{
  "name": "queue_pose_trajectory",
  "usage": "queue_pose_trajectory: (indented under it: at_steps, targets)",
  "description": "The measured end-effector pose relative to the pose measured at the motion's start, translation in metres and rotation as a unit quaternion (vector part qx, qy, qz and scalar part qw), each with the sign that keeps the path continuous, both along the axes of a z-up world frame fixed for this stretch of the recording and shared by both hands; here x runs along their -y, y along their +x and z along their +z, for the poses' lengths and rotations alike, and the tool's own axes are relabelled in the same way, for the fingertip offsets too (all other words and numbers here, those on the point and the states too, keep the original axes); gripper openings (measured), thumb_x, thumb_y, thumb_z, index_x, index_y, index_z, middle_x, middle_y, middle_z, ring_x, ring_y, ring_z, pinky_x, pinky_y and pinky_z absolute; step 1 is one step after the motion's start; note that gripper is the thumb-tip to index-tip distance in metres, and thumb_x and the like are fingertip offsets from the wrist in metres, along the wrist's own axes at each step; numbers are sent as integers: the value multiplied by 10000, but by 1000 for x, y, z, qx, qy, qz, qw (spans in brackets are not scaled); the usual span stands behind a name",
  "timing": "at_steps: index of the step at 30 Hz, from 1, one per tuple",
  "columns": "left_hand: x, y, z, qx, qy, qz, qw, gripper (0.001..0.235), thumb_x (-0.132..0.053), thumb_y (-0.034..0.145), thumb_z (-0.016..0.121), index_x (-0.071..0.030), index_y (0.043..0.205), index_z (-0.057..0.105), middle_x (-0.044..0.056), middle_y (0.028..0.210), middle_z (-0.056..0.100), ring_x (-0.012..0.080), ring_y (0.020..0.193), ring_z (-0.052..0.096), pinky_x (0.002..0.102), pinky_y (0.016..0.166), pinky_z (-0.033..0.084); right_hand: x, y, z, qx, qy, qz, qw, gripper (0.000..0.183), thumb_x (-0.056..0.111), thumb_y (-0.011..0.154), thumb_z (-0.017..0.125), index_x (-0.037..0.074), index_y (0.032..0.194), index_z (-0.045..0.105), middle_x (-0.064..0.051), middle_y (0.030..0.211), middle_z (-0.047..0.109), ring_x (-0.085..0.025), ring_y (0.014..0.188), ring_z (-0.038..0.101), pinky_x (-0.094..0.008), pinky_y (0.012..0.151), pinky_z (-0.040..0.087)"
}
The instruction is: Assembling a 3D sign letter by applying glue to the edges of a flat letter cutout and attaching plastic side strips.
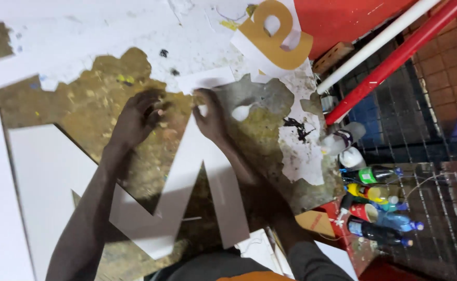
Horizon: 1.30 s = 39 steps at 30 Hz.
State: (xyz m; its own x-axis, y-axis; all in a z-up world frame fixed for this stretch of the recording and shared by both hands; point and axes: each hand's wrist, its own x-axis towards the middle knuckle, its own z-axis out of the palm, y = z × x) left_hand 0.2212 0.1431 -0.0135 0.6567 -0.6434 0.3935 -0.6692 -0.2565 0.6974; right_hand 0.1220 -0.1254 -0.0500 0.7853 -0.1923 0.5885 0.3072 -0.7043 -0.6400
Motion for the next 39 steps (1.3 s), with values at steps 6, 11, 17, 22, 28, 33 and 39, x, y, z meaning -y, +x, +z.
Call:
queue_pose_trajectory:
  at_steps: [6,11,17,22,28,33,39]
  targets:
    - [2,78,-7,134,37,77,987,549,-423,1156,698,-65,1571,720,325,1606,528,602,1516,412,738,1241,398,-28,178,-90,-38,-17,22,999,643,81,975,829,18,1569,590,-310,1447,682,-541,1412,654,-621,1255,522]
    - [11,148,-36,101,146,69,982,574,-487,1182,546,-101,1596,645,235,1710,446,524,1629,337,705,1142,505,-74,190,-46,-40,-172,-140,974,723,234,1013,775,45,1665,526,-305,1615,603,-532,1500,613,-632,1257,522]
    - [42,277,-53,238,153,113,952,556,-297,1039,734,28,1490,759,278,1613,612,511,1525,515,623,993,622,-89,196,-25,-52,-259,-223,938,681,576,1135,543,171,1681,574,-176,1682,617,-431,1536,634,-554,1250,524]
    - [49,355,-64,110,251,130,953,832,-537,1184,540,6,1807,453,367,1859,291,528,1731,154,694,1343,258,-90,198,-14,-1,-259,-240,936,633,490,1107,631,41,1553,653,-225,1496,723,-408,1441,694,-494,1221,549]
    - [39,396,-65,149,258,137,945,1111,-854,955,662,7,1648,553,381,1491,611,603,1335,595,702,1214,231,-88,192,-2,-82,-155,-176,969,706,536,1212,369,-28,1590,565,-244,1620,630,-426,1527,585,-558,1282,483]
    - [36,358,-10,213,203,121,948,794,-649,900,916,6,1323,762,301,1408,599,511,1157,604,592,950,539,-88,191,0,-59,-138,-161,976,692,532,1215,386,-21,1593,562,-260,1571,649,-466,1456,621,-598,1193,539]
    - [13,295,45,216,89,124,964,836,-394,781,1046,-72,1477,713,135,1304,491,393,1177,574,507,1024,467,-79,197,-13,28,-193,-182,964,553,259,1058,739,-71,1487,631,-269,1334,710,-451,1338,713,-508,1213,542]
